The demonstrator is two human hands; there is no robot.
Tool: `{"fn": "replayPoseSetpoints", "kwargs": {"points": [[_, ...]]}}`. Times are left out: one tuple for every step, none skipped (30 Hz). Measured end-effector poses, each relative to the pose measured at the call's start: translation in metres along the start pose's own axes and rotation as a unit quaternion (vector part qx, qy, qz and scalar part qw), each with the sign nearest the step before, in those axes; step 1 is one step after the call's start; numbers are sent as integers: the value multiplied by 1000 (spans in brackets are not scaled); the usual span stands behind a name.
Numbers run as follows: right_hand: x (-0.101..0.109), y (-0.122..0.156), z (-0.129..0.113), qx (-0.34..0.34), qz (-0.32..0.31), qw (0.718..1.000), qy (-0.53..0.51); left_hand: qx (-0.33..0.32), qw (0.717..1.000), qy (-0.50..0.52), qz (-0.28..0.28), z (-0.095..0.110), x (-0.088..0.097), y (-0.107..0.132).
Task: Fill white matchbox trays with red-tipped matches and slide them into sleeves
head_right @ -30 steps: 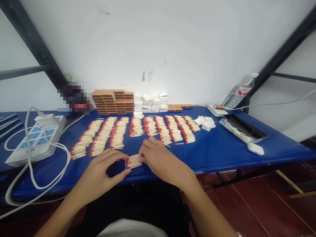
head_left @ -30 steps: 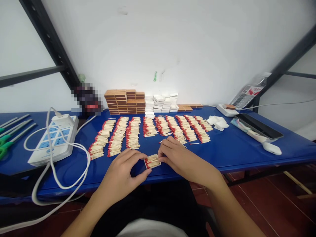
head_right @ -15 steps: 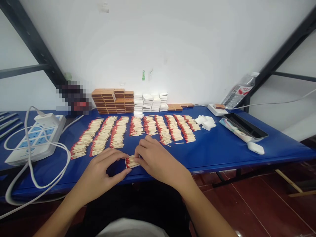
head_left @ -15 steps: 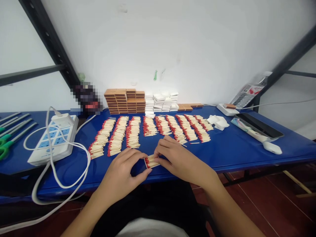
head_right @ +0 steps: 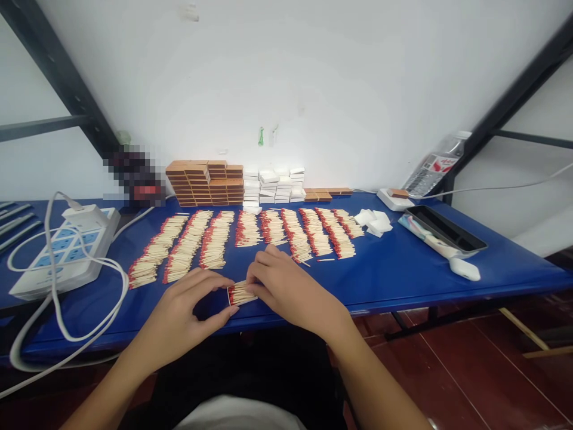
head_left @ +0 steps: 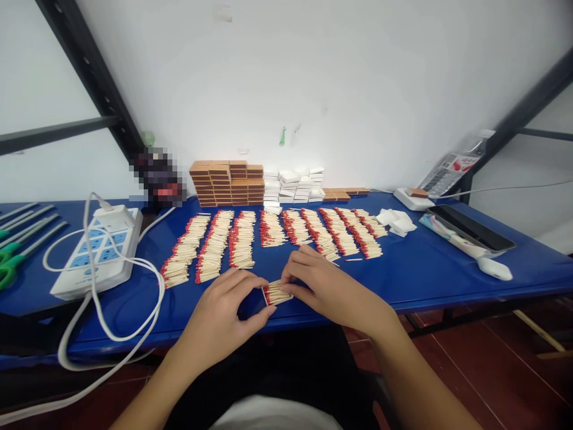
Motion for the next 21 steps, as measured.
{"fn": "replayPoseSetpoints", "kwargs": {"points": [[5, 1, 5, -4, 15, 1000, 8, 1, 1000, 0, 0, 0, 0, 0], [12, 2, 12, -15, 35, 999, 27, 3, 1000, 1, 1, 0, 0, 0], [19, 5, 21, -32, 59, 996, 58, 5, 1000, 1, 2, -1, 0, -1], [27, 8, 32, -54, 82, 990, 97, 5, 1000, 2, 4, -1, 0, -1], [33, 12, 43, -78, 99, 982, 137, 6, 1000, 3, 5, -1, 1, -1], [37, 15, 55, -101, 107, 974, 173, 6, 1000, 3, 7, -1, 1, -1], [38, 18, 64, -118, 108, 967, 197, 7, 1000, 3, 8, -1, 1, -1], [38, 20, 73, -128, 104, 964, 208, 7, 1000, 3, 8, -1, 1, -1], [36, 20, 78, -129, 98, 965, 207, 8, 1000, 3, 8, -1, 1, -1], [33, 20, 81, -122, 94, 968, 199, 8, 1000, 2, 6, -1, 1, -1], [31, 18, 81, -111, 91, 972, 188, 7, 1000, 2, 6, -1, 1, -1], [28, 16, 80, -98, 87, 975, 177, 5, 1000, 1, 6, 0, 1, -1], [26, 14, 78, -87, 81, 979, 168, 3, 1000, 0, 7, 0, 1, 0], [24, 12, 77, -81, 76, 981, 161, 2, 1000, -2, 6, 0, 1, 0], [22, 11, 76, -79, 72, 982, 156, 1, 1000, -3, 6, 0, 0, 0], [21, 10, 76, -82, 68, 982, 153, 2, 1000, -4, 5, 0, 0, 0], [21, 10, 77, -86, 65, 983, 151, 3, 1000, -5, 3, 0, 0, 0], [21, 11, 79, -91, 65, 982, 151, 4, 1000, -5, 2, 0, 0, 0], [21, 11, 81, -96, 67, 981, 153, 4, 1000, -6, 2, 0, 0, 0], [22, 12, 83, -101, 70, 980, 159, 3, 1000, -5, 2, 0, 0, 0], [23, 14, 85, -107, 76, 977, 166, 2, 1000, -4, 4, 0, 0, 0]]}}
Point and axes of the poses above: each hand's wrist, its own y-axis away from the middle knuckle, its own x-axis out of the back of the hand, z = x × y, the point moved 10 cm from there along -y, towards the middle knuckle, and after that the axes turned 6 degrees about x, right-handed, at the moved point
